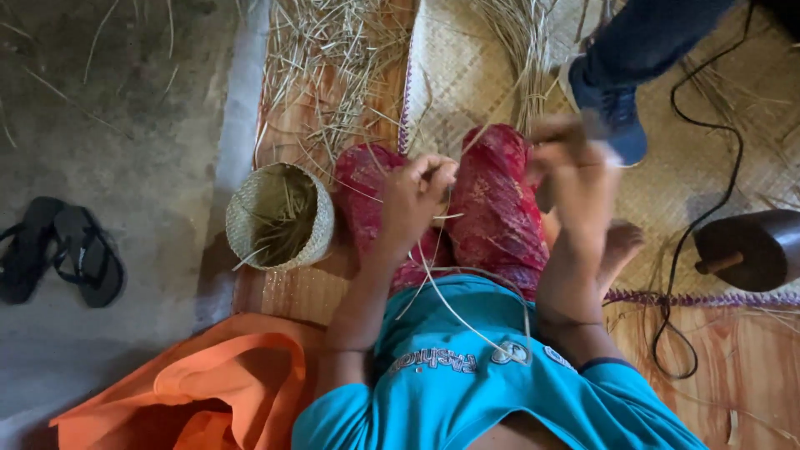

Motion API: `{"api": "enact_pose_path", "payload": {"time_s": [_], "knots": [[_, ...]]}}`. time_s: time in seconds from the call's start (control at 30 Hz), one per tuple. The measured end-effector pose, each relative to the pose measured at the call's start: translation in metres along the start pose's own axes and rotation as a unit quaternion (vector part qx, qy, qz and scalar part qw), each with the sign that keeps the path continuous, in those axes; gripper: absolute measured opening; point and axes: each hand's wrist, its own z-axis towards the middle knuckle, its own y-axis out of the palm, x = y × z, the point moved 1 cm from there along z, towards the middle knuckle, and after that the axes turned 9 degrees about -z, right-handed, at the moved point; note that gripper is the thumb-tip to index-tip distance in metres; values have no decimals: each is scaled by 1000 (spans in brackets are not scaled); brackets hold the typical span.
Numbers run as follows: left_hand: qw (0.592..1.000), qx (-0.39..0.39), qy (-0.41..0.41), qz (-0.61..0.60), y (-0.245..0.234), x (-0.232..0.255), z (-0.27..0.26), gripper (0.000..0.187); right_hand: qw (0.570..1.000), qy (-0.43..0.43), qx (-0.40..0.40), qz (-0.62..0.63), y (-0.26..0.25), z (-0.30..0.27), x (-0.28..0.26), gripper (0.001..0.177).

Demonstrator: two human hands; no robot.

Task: Preparing natural fibers for weaving by stripping and sorting individual strands from a bundle using hands and a small wooden tool.

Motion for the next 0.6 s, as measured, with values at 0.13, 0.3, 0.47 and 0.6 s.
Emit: {"api": "enact_pose_path", "payload": {"time_s": [0.13,0.3,0.47,0.6], "knots": [[999,-1,-7,-32,7,0,4,6,975,-165,-142,-35,39,1,17,36],[991,-13,-104,-82,3,2,1,16,994,66,-90,-20,37,6,22,22],[985,-45,-162,-29,-7,-11,0,16,983,119,33,138,34,27,70,21],[976,-70,-199,-49,-16,-33,-8,18,985,126,74,91,21,42,66,45]]}}
